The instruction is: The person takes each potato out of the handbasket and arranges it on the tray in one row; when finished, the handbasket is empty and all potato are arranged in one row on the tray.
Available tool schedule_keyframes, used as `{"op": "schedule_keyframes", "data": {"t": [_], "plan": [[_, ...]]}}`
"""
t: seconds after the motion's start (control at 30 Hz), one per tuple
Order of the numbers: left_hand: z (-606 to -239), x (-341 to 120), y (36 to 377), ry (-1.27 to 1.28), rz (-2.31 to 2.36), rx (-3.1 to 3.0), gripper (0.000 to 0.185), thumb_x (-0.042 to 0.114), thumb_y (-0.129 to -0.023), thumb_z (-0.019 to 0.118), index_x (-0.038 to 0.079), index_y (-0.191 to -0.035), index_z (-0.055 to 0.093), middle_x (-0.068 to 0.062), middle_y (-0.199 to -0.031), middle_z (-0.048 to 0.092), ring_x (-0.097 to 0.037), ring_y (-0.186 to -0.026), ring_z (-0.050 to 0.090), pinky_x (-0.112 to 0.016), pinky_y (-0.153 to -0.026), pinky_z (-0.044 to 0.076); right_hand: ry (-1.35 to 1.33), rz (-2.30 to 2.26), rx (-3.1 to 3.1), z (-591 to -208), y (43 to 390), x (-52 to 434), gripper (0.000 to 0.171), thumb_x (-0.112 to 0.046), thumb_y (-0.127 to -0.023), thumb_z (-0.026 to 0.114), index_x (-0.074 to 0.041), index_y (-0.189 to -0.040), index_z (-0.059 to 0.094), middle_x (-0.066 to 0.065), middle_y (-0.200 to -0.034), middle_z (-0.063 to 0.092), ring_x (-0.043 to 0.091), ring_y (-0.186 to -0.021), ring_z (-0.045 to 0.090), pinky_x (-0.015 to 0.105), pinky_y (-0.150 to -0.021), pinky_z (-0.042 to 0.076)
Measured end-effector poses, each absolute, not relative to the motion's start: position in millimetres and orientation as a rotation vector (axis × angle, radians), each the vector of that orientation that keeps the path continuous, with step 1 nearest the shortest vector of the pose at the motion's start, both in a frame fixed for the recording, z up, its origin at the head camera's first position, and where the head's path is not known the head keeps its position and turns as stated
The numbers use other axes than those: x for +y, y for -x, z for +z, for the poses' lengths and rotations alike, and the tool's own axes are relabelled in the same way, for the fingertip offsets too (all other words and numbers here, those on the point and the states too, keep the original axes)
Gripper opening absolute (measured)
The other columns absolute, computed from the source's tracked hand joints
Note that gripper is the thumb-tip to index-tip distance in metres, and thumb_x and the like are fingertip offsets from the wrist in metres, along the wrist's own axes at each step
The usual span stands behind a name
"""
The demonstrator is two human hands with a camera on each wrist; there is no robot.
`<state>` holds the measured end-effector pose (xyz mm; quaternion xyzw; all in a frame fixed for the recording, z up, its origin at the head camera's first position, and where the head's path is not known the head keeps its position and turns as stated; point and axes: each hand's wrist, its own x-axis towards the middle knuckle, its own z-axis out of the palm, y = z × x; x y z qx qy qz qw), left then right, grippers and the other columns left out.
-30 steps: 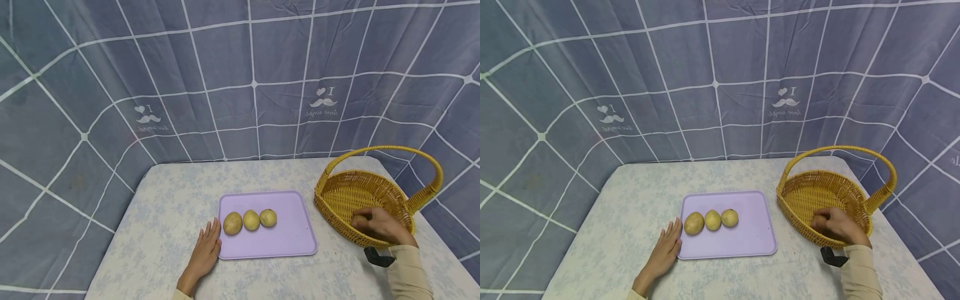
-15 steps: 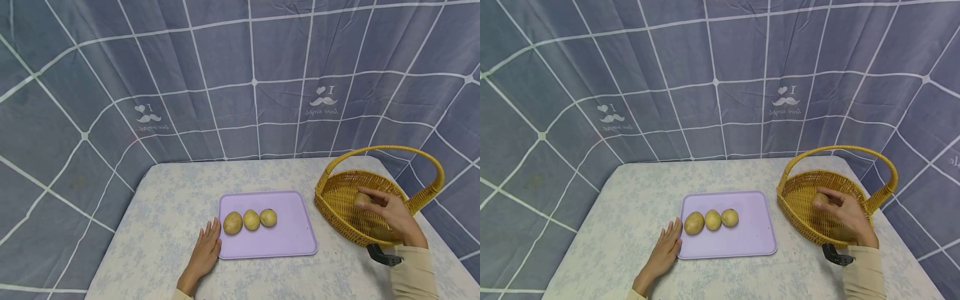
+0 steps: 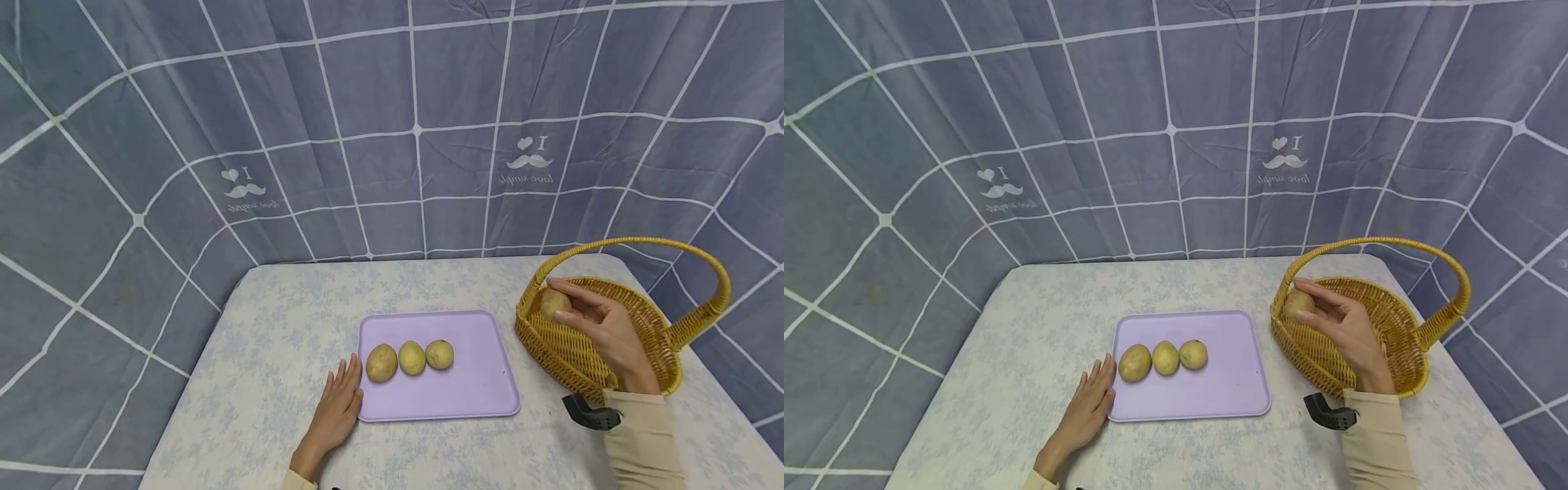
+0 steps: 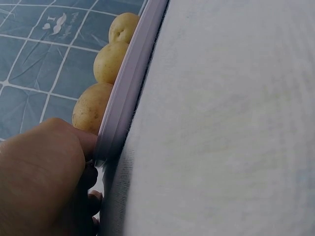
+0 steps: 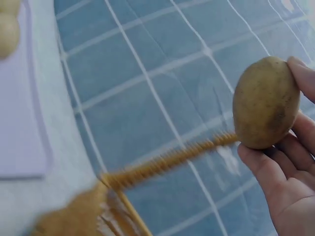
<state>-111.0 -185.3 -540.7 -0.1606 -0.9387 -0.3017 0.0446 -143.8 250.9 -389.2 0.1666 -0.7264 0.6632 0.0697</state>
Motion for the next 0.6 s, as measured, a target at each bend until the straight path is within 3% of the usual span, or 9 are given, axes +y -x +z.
{"op": "schedule_keyframes", "data": {"t": [0.2,0.6], "plan": [[-540,-185,112,0.499,-0.907,-2.856,0.048,0.018,-0.095,0.037,0.004,-0.139,0.024,-0.007,-0.146,0.018,-0.030,-0.134,0.012,-0.051,-0.105,0.005,-0.637,2.100,-2.141,-414,161,220,0.047,0.008,-0.081,0.056,0.008,-0.126,0.042,0.019,-0.132,0.042,0.018,-0.114,0.049,0.022,-0.084,0.047],[-541,-185,111,0.490,-0.914,-2.866,0.049,0.017,-0.094,0.038,0.004,-0.139,0.023,-0.007,-0.146,0.017,-0.030,-0.134,0.011,-0.052,-0.105,0.004,-0.690,2.114,-2.283,-466,182,180,0.048,-0.002,-0.081,0.061,0.008,-0.125,0.044,0.021,-0.132,0.041,0.016,-0.118,0.045,0.018,-0.092,0.040]]}}
